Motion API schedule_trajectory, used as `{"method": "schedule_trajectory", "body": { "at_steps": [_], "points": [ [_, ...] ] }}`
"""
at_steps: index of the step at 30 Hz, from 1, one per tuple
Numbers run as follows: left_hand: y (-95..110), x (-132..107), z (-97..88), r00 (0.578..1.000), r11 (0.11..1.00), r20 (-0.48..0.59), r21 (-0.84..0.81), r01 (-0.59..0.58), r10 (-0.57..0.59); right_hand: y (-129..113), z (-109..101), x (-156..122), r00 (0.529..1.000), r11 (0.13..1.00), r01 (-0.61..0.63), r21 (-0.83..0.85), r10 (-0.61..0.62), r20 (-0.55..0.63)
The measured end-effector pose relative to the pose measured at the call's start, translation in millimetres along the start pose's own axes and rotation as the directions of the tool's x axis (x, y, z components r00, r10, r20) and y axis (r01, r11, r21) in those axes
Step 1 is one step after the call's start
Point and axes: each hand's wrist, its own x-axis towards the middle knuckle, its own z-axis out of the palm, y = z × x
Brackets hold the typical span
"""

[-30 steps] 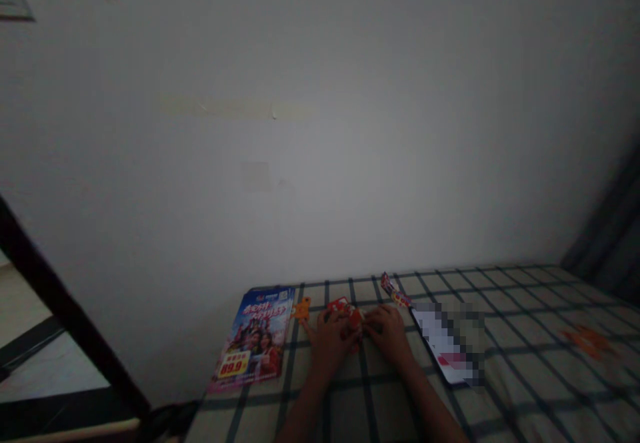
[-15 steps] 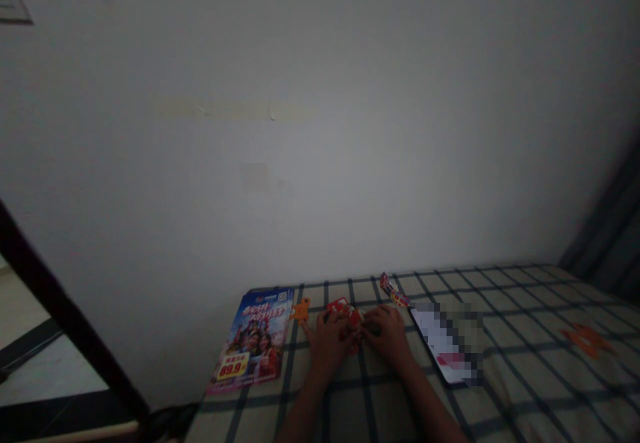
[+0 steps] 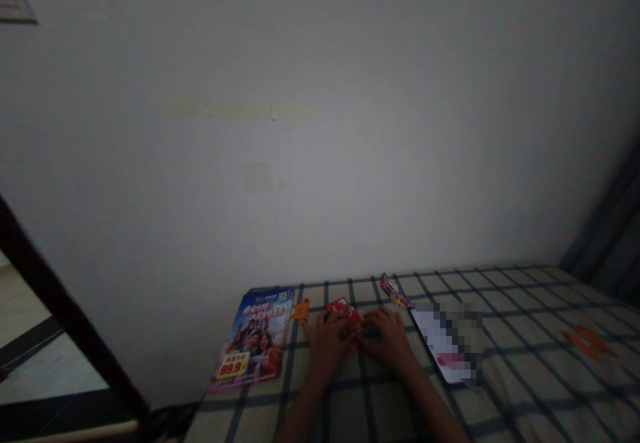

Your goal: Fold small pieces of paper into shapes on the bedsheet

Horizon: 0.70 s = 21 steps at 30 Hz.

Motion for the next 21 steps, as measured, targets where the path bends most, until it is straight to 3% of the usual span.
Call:
{"method": "schedule_trajectory", "body": {
  "at_steps": [14,21],
  "points": [
    [4.1,-0.5,-7.2,0.998,1.0,0.055,0.021,0.021,-0.022,2.4,-3.3,-3.3,0.998,1.0,0.029,-0.008,-0.028,0.064],
    [2.5,0.1,-5.7,0.999,1.0,0.044,0.012,0.014,-0.015,1.8,-1.2,-3.9,1.0,1.0,0.017,0.016,-0.017,0.019]
  ]
}}
